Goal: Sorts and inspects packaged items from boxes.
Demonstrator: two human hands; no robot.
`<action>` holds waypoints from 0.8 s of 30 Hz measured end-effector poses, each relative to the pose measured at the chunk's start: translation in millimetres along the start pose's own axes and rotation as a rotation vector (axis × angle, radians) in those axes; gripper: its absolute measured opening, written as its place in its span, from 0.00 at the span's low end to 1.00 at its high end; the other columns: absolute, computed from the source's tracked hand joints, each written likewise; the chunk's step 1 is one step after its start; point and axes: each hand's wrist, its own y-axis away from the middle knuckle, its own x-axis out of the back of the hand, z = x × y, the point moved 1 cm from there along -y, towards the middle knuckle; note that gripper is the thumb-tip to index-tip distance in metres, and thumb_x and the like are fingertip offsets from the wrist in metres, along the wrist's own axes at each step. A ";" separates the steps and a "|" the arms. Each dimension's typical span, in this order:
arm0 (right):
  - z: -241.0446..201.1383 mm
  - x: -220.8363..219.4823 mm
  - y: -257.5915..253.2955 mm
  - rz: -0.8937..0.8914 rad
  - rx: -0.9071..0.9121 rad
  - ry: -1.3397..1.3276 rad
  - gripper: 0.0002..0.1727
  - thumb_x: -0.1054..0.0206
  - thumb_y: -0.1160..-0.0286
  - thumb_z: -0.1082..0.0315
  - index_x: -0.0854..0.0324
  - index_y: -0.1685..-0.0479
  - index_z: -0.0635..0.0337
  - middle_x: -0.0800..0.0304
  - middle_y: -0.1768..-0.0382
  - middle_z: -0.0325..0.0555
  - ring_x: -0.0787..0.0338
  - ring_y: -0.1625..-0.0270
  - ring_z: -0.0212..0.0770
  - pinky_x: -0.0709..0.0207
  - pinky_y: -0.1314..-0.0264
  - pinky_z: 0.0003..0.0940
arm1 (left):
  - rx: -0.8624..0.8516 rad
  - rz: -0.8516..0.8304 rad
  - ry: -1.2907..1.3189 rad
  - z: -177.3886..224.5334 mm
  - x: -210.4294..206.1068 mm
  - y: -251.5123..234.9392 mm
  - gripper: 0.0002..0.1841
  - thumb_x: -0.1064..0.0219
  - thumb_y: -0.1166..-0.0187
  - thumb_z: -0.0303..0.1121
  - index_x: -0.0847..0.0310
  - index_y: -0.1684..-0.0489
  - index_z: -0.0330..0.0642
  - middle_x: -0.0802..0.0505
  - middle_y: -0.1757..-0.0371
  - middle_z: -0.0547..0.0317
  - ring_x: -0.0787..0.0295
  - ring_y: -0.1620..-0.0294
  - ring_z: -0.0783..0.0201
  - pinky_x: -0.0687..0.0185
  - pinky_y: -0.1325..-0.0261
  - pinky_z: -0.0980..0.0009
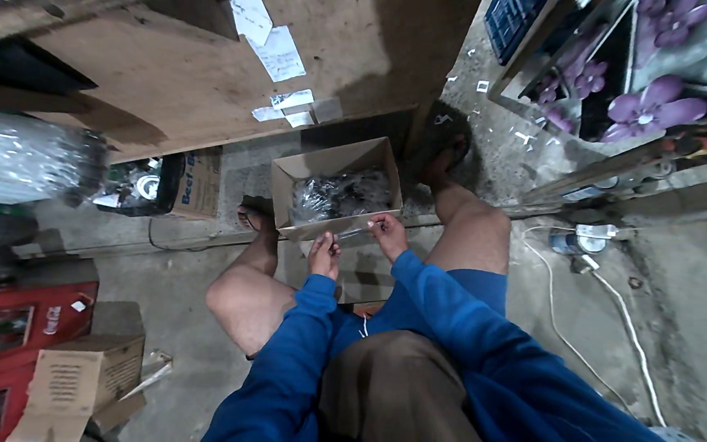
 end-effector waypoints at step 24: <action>-21.2 -9.9 22.5 -0.301 0.117 0.295 0.13 0.35 0.14 0.63 0.16 0.36 0.53 0.05 0.55 0.44 0.05 0.59 0.39 0.09 0.48 0.44 | -0.150 -0.381 -0.573 -10.9 -27.5 25.9 0.28 0.57 0.06 0.51 0.16 0.36 0.40 0.07 0.42 0.54 0.14 0.37 0.63 0.22 0.26 0.60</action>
